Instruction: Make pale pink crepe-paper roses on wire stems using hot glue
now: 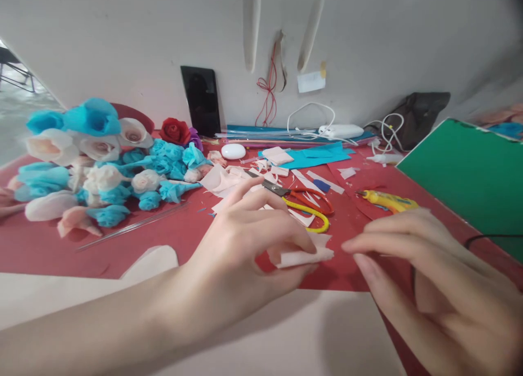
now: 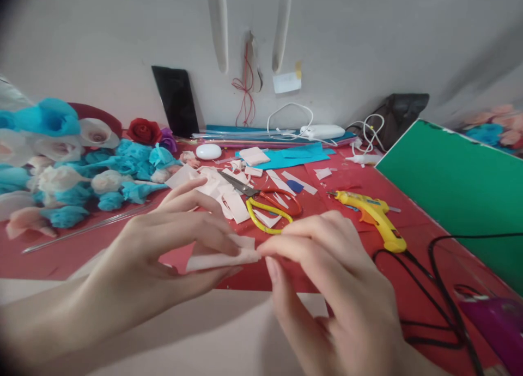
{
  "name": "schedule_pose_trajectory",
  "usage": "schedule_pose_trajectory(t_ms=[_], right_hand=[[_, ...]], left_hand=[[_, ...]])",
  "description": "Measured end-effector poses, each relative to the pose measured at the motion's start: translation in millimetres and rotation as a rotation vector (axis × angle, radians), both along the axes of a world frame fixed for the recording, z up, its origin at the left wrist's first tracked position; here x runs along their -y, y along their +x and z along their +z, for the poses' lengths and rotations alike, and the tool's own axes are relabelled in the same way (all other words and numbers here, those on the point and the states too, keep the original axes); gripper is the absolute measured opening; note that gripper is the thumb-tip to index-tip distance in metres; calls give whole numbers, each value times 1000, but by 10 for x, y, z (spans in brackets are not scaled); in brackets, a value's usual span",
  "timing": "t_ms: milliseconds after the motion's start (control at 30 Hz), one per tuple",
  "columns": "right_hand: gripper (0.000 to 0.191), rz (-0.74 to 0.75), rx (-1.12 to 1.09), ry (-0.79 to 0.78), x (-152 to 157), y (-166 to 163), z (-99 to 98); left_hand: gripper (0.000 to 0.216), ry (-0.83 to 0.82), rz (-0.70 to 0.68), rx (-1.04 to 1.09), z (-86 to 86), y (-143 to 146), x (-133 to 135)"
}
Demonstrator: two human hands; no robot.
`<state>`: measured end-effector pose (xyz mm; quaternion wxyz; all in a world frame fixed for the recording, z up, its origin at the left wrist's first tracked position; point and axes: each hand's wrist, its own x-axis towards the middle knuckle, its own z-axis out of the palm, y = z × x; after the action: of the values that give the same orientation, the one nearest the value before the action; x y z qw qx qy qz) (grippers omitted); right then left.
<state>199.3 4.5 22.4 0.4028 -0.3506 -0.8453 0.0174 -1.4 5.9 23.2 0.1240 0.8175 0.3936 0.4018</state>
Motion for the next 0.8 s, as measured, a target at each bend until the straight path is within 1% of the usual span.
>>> schedule_pose_trajectory(t_ms=[67,133,200,300,400,500,600,667,767,800], right_hand=[[12,-27,15,-18,-31,-2,0],[11,-23,53,-91,-64,1,-10],[14,10,41,-242,-91,5,-33],[13,110,-72,-504,-111,6,-77],[10,163,-148,-661,-128,10,-88],[9,182,-60,-794,-155,33,-49],[8,170,-2,-915,-163,43,0],[15,112,-49,-971,-153,23,13],[27,51,-93,-988,-138,-35,5],[29,44,-108,-981,-138,-53,-1]], left_hand=[[7,-18,-9,3,-5,-3,-3],[10,-36,-28,-4,-6,-6,-3],[13,-47,-50,-17,-4,-5,-4],[14,-52,-82,-28,2,2,-14],[10,-57,-125,-33,5,5,-23],[8,-60,-161,-37,7,-3,-25],[9,-51,-185,-34,18,-14,-28],[10,-53,-204,-37,30,-16,-33],[12,-87,-206,-12,36,-9,-34],[16,-117,-191,22,30,-4,-30]])
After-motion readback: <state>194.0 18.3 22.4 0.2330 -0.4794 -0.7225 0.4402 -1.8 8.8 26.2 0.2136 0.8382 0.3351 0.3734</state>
